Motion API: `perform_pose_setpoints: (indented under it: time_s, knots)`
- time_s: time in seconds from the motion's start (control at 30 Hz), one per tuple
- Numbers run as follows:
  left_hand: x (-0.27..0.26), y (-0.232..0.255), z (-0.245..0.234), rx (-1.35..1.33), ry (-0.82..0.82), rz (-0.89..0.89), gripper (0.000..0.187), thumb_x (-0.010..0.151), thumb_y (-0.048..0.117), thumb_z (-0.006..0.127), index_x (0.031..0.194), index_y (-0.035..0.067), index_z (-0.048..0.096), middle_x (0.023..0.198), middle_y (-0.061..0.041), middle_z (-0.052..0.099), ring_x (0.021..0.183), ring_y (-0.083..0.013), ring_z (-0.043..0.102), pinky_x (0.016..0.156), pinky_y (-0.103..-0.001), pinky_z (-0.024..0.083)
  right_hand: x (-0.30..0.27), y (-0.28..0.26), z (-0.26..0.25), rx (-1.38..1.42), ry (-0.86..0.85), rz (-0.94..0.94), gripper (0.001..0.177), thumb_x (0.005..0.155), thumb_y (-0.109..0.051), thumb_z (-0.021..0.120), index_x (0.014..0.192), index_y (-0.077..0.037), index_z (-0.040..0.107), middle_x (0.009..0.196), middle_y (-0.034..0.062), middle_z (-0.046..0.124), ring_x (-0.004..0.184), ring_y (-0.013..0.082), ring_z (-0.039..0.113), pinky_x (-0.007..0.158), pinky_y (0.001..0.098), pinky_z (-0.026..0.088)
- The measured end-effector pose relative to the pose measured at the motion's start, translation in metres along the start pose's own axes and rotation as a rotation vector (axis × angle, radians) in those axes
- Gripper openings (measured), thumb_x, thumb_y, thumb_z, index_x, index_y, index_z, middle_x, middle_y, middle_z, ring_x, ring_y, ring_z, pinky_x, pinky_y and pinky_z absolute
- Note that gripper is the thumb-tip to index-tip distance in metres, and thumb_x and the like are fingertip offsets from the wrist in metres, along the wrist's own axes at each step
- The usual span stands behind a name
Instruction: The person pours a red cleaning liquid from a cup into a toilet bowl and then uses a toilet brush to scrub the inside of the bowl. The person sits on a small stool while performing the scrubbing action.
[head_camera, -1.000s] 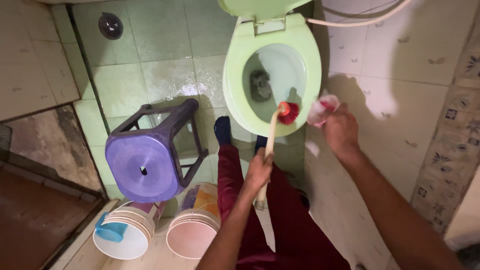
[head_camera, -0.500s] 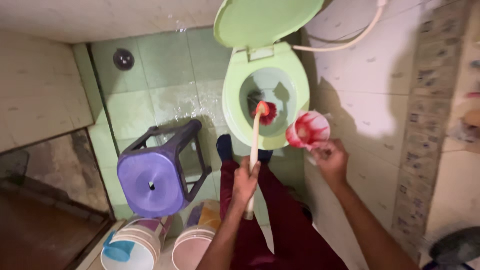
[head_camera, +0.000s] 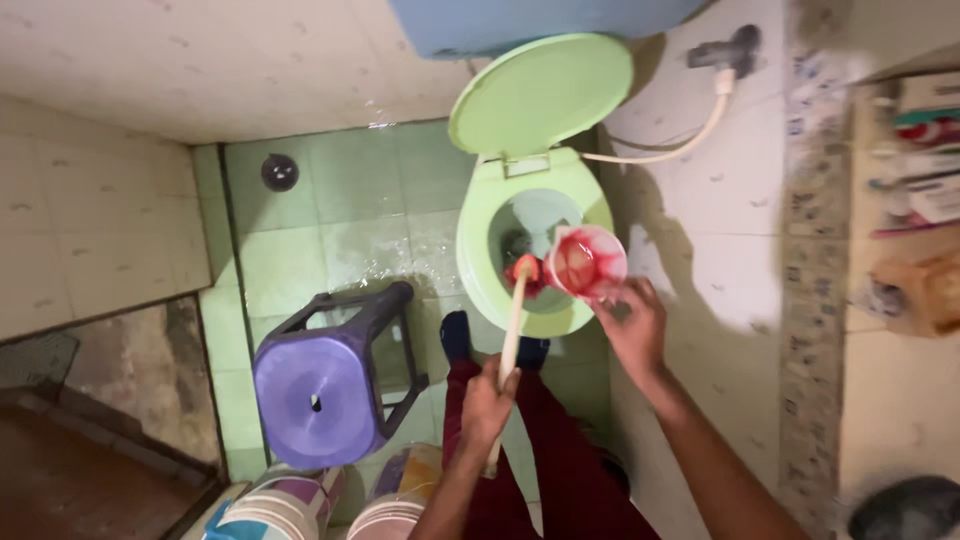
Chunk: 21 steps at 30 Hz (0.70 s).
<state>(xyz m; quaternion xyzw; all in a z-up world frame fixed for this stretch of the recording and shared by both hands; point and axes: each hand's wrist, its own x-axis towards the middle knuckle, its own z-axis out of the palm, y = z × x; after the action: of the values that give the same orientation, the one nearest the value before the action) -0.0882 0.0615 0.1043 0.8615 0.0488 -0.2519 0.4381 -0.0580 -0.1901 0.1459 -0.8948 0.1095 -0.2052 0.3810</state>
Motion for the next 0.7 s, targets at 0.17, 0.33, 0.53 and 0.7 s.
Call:
perform_pose_setpoints:
  time_s: [0.17, 0.33, 0.53, 0.7]
  knots:
    - [0.009, -0.023, 0.011, 0.039, -0.072, -0.028, 0.048, 0.097, 0.036, 0.064, 0.138, 0.012, 0.056, 0.092, -0.025, 0.073, 0.086, -0.0426, 0.072, 0.077, -0.052, 0.058, 0.046, -0.019, 0.071, 0.114, -0.194, -0.088, 0.021, 0.078, 0.000, 0.083, 0.095, -0.006, 0.074, 0.095, 0.0076, 0.064, 0.083, 0.0208, 0.068, 0.081, 0.0360, 0.058]
    - [0.026, -0.047, 0.031, -0.001, -0.145, -0.022, 0.048, 0.096, 0.035, 0.062, 0.138, 0.012, 0.057, 0.089, -0.026, 0.073, 0.081, -0.0418, 0.073, 0.074, -0.053, 0.058, 0.057, -0.049, 0.148, 0.035, -0.445, -0.037, 0.021, 0.074, -0.006, 0.087, 0.091, -0.007, 0.075, 0.104, 0.0070, 0.068, 0.082, 0.0199, 0.070, 0.076, 0.0353, 0.058]
    - [0.048, -0.078, 0.054, 0.054, -0.189, 0.085, 0.045, 0.102, 0.039, 0.063, 0.132, 0.005, 0.059, 0.095, -0.024, 0.072, 0.086, -0.0408, 0.071, 0.078, -0.051, 0.056, -0.008, -0.107, 0.257, 0.238, -0.736, -0.222, 0.021, 0.078, -0.009, 0.087, 0.095, -0.010, 0.075, 0.113, 0.0082, 0.068, 0.098, 0.0215, 0.072, 0.087, 0.0335, 0.060]
    - [0.044, -0.080, 0.057, -0.540, -0.101, 0.231, 0.033, 0.106, 0.031, 0.057, 0.128, 0.006, 0.063, 0.095, -0.018, 0.068, 0.086, -0.0353, 0.068, 0.080, -0.044, 0.053, -0.073, -0.140, 0.339, 0.294, -0.900, -0.359, 0.021, 0.077, -0.005, 0.086, 0.094, -0.007, 0.073, 0.117, 0.0095, 0.066, 0.098, 0.0255, 0.070, 0.086, 0.0357, 0.058]
